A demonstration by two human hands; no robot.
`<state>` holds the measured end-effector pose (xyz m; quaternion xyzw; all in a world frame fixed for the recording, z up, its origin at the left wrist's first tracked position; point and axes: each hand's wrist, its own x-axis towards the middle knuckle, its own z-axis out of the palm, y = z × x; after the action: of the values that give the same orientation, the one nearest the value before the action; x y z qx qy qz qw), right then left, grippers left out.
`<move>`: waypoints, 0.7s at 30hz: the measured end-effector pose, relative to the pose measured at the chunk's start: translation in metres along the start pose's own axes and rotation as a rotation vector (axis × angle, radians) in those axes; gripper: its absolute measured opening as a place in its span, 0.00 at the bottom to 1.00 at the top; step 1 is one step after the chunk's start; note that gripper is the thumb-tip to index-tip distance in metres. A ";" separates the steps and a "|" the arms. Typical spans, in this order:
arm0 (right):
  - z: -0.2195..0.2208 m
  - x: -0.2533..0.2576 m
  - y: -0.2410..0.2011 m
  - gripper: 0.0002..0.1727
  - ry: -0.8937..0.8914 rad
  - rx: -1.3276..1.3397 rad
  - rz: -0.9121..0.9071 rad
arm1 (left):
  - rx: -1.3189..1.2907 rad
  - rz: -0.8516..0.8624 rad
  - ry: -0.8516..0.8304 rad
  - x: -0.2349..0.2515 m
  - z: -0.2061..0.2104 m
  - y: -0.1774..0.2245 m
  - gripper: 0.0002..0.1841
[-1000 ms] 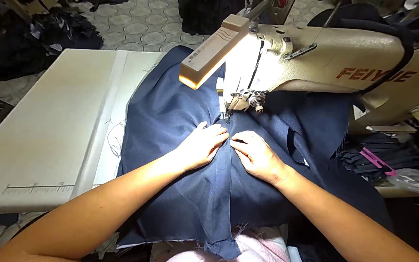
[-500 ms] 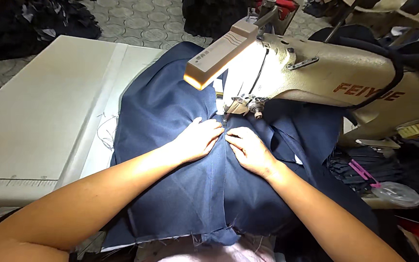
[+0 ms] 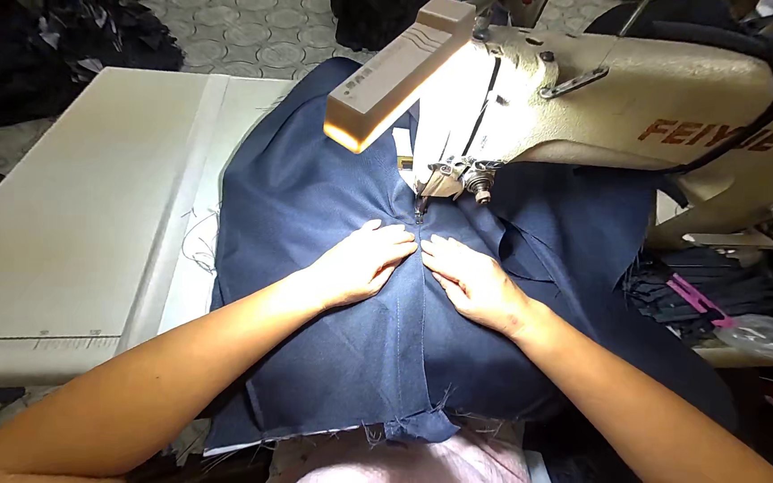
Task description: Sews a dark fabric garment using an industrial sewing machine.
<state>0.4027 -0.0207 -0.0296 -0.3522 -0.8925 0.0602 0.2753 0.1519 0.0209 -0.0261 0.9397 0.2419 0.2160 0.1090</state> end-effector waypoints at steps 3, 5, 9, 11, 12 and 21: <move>-0.002 0.001 0.004 0.21 -0.027 0.026 -0.018 | 0.003 0.008 -0.010 0.001 0.001 -0.001 0.23; -0.003 0.003 0.008 0.21 -0.052 0.055 -0.041 | -0.044 -0.002 -0.001 0.002 -0.001 -0.001 0.23; -0.004 0.007 0.012 0.19 -0.037 0.105 -0.108 | -0.042 0.002 0.019 0.003 0.000 0.000 0.22; -0.004 0.004 0.015 0.18 0.004 0.100 -0.130 | -0.008 0.009 -0.017 0.003 0.000 0.000 0.23; -0.003 0.003 0.015 0.18 0.021 0.090 -0.132 | 0.008 0.020 -0.029 0.003 0.001 -0.001 0.23; -0.003 0.006 0.019 0.15 0.041 0.101 -0.154 | 0.063 0.083 -0.034 0.003 0.004 -0.012 0.24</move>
<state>0.4116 -0.0030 -0.0304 -0.2694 -0.9069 0.0765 0.3147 0.1513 0.0326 -0.0320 0.9554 0.2075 0.1968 0.0744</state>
